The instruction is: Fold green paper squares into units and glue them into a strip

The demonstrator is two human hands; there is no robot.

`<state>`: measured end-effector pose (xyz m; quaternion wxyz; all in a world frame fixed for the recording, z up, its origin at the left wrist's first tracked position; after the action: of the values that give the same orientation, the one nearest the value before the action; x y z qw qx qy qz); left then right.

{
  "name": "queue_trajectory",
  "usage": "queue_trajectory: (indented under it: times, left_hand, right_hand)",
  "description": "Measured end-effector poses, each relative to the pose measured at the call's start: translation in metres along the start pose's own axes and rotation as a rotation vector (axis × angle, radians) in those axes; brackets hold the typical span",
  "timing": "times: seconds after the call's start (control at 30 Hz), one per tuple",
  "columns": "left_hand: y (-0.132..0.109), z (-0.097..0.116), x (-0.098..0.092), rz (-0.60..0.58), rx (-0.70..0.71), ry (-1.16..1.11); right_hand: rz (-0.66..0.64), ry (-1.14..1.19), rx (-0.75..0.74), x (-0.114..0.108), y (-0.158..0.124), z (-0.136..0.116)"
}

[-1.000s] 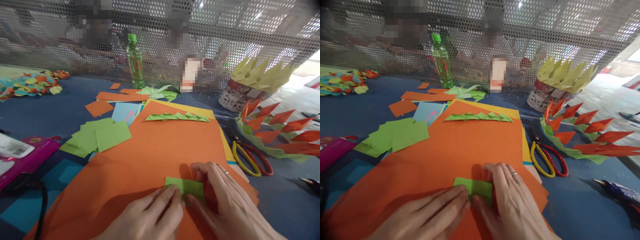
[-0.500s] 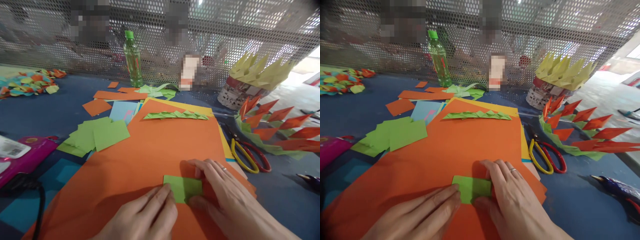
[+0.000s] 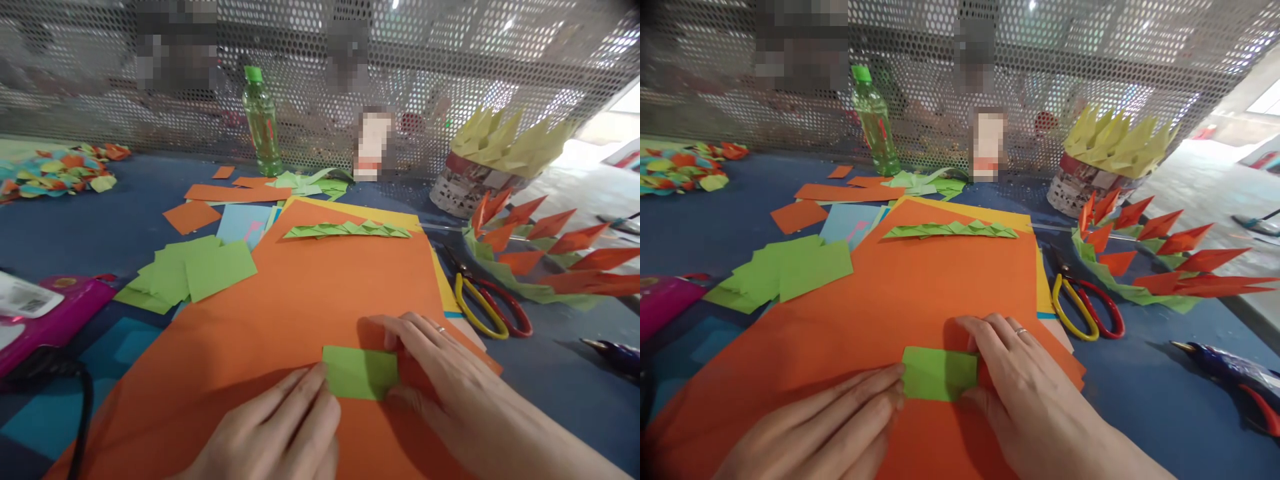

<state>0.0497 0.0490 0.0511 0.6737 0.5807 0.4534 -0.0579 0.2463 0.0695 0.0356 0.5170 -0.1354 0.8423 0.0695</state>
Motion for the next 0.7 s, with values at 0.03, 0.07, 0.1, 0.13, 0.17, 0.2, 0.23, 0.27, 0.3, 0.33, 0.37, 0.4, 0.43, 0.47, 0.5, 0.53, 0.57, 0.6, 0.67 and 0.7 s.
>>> queue_trajectory:
  times: [0.03,0.07,0.1,0.13,0.17,0.2,0.23,0.27,0.3,0.33,0.37,0.4,0.43,0.47,0.5,0.53,0.57,0.6,0.67,0.7]
  left_hand:
    - [0.0,-0.0001,0.0002,-0.006,0.009,0.005]
    - [0.0002,-0.0004,0.0001,-0.006,0.013,0.01]
    - [0.0004,-0.0009,-0.0002,-0.001,0.013,0.014]
    - [0.0006,-0.0012,-0.0002,-0.002,0.009,0.018]
    - [0.001,-0.0015,-0.0003,0.0,0.0,0.024]
    - [0.0013,-0.0016,-0.0005,0.002,-0.014,0.031]
    - [0.0018,-0.0015,-0.0007,0.004,-0.027,0.038]
    - [0.0022,-0.0008,-0.0009,0.006,-0.032,0.042]
    - [0.0027,-0.0001,-0.0011,0.002,-0.033,0.043]
    - [0.0033,0.0004,-0.0019,0.009,-0.035,0.045]
    - [0.0037,0.0004,-0.0031,0.017,-0.042,0.05]
    - [0.0041,0.0001,-0.004,0.016,-0.046,0.052]
    - [0.0045,-0.0002,-0.0046,0.009,-0.044,0.051]
    - [0.0048,-0.0006,-0.0051,-0.001,-0.038,0.051]
    - [0.0051,-0.001,-0.0054,-0.011,-0.029,0.049]
    - [0.0054,-0.0013,-0.0053,-0.023,-0.018,0.048]
    - [0.0056,-0.0014,-0.0051,-0.029,-0.007,0.047]
    - [0.0058,-0.0016,-0.0051,-0.028,-0.003,0.05]
    - [0.0059,-0.0022,-0.0047,-0.023,-0.01,0.055]
    - [0.0059,-0.0024,-0.0047,-0.021,-0.015,0.051]
  right_hand:
    - [0.003,-0.006,-0.002,0.0004,-0.0002,0.0002]
    - [0.005,-0.015,-0.004,0.0009,-0.0003,0.0006]
    - [0.006,-0.024,-0.008,0.0014,-0.0005,0.0009]
    - [0.009,-0.032,-0.009,0.0018,-0.0007,0.0014]
    - [0.011,-0.037,-0.01,0.0022,-0.001,0.0018]
    - [0.012,-0.042,-0.01,0.0024,-0.0013,0.0024]
    - [0.011,-0.045,-0.008,0.0027,-0.0016,0.0029]
    - [0.007,-0.048,-0.006,0.0029,-0.0019,0.0033]
    - [0.002,-0.05,-0.004,0.0031,-0.0022,0.0036]
    - [-0.002,-0.05,-0.003,0.0032,-0.0024,0.0038]
    - [-0.007,-0.051,-0.001,0.0032,-0.0025,0.0039]
    - [-0.01,-0.051,0.001,0.0031,-0.0025,0.0039]
    - [-0.008,-0.049,0.002,0.0028,-0.0024,0.0038]
    - [-0.005,-0.047,0.002,0.0025,-0.0022,0.0036]
    - [-0.002,-0.043,0.001,0.0022,-0.0021,0.0033]
    - [0.005,-0.039,-0.001,0.0018,-0.002,0.0029]
    - [0.008,-0.035,-0.006,0.0016,-0.0019,0.0024]
    - [0.012,-0.029,-0.01,0.0014,-0.0018,0.0018]
    - [0.015,-0.021,-0.015,0.0013,-0.0019,0.0011]
    - [0.017,-0.018,-0.014,0.0013,-0.0019,0.001]
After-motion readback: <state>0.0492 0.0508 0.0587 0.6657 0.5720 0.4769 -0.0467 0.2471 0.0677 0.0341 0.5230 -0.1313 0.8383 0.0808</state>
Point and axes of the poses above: each hand's wrist, its own y-axis towards the middle knuckle, its own x-axis out of the palm, z = x × y, the point moved 5 cm from there along y, towards the middle knuckle, and after that the axes turned 2 degrees about z, right-handed, at the moved point
